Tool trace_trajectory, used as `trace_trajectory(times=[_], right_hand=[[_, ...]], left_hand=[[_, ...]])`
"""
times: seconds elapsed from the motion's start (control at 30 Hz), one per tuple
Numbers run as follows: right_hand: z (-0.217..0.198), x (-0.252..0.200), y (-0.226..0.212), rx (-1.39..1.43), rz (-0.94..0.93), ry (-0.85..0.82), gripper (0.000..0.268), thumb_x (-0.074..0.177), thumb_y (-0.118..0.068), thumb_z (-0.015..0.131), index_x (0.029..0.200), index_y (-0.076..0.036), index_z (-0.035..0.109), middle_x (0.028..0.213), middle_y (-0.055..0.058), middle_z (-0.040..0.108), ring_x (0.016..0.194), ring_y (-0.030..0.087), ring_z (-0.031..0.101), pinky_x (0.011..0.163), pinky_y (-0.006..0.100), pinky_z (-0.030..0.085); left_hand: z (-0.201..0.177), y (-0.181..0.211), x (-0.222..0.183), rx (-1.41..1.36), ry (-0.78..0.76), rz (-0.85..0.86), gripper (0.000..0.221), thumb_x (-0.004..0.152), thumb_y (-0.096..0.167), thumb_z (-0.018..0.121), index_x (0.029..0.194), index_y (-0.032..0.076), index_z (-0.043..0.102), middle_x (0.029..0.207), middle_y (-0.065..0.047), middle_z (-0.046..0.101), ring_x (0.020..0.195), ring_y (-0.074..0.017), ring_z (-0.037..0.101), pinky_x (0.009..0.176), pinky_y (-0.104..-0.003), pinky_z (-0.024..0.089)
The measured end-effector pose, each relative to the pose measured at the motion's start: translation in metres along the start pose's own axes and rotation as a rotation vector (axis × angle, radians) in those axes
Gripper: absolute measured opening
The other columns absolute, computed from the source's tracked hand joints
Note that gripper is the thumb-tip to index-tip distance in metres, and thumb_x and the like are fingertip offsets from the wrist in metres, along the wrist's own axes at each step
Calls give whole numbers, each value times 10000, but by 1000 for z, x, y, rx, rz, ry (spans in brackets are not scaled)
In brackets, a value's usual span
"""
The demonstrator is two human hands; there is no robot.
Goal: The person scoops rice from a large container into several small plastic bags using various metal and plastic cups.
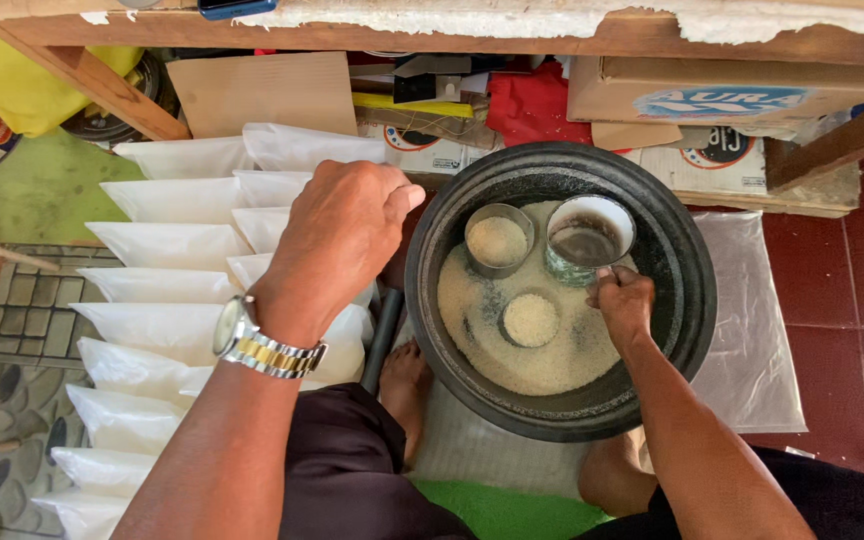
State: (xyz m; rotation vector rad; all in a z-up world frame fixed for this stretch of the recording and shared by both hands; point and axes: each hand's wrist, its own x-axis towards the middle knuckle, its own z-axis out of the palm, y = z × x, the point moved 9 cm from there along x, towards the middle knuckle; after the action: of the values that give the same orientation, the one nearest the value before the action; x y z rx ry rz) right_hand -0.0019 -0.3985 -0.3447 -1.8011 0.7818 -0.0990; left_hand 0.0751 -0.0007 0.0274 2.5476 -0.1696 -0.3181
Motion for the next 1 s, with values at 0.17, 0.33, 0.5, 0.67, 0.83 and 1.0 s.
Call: trace_trajectory(times=[0.17, 0.33, 0.5, 0.67, 0.83, 1.0], right_hand=[[-7, 54, 89, -275, 35, 53, 172, 918, -233, 671, 862, -125, 793, 646, 182, 674, 659, 334, 716, 493, 481, 606], [-17, 4, 37, -427, -168, 64, 236, 863, -146, 630, 1009, -36, 779, 887, 236, 714, 923, 391, 689, 736, 476, 460], [-43, -33, -12, -524, -207, 211, 291, 823, -80, 548, 976, 14, 776, 976, 287, 732, 1043, 511, 662, 947, 612, 499], [-56, -31, -6, -536, -249, 277, 255, 826, -64, 537, 942, -52, 764, 918, 233, 722, 997, 466, 691, 905, 565, 520], [-60, -35, -9, -507, -289, 304, 209, 850, -38, 548, 927, -49, 742, 909, 230, 714, 979, 469, 694, 884, 551, 535], [-58, -41, -11, -424, -284, 294, 215, 863, -32, 545, 947, -20, 743, 923, 257, 710, 1011, 490, 682, 881, 552, 528]], left_hand=[[-31, -26, -29, -240, -27, -131, 306, 977, 264, 596, 1010, 0, 748, 821, -236, 730, 776, -327, 729, 773, -464, 623], [-19, -86, -49, -414, -30, -268, 335, 1005, 236, 562, 1069, -24, 764, 869, -244, 748, 806, -278, 722, 792, -418, 626], [183, -261, -77, -517, -231, -436, 274, 1004, 120, 551, 1047, -59, 753, 901, -288, 761, 842, -342, 767, 755, -446, 640], [366, -353, -147, -429, -325, -551, 216, 915, 253, 670, 1067, 126, 755, 979, -203, 799, 949, -432, 757, 789, -567, 571], [448, -382, -222, -374, -333, -564, 220, 901, 268, 655, 1054, 121, 714, 987, -217, 794, 942, -442, 746, 784, -553, 556], [469, -378, -311, -314, -345, -595, 230, 888, 283, 641, 1042, 116, 673, 995, -231, 790, 936, -452, 734, 779, -538, 542]])
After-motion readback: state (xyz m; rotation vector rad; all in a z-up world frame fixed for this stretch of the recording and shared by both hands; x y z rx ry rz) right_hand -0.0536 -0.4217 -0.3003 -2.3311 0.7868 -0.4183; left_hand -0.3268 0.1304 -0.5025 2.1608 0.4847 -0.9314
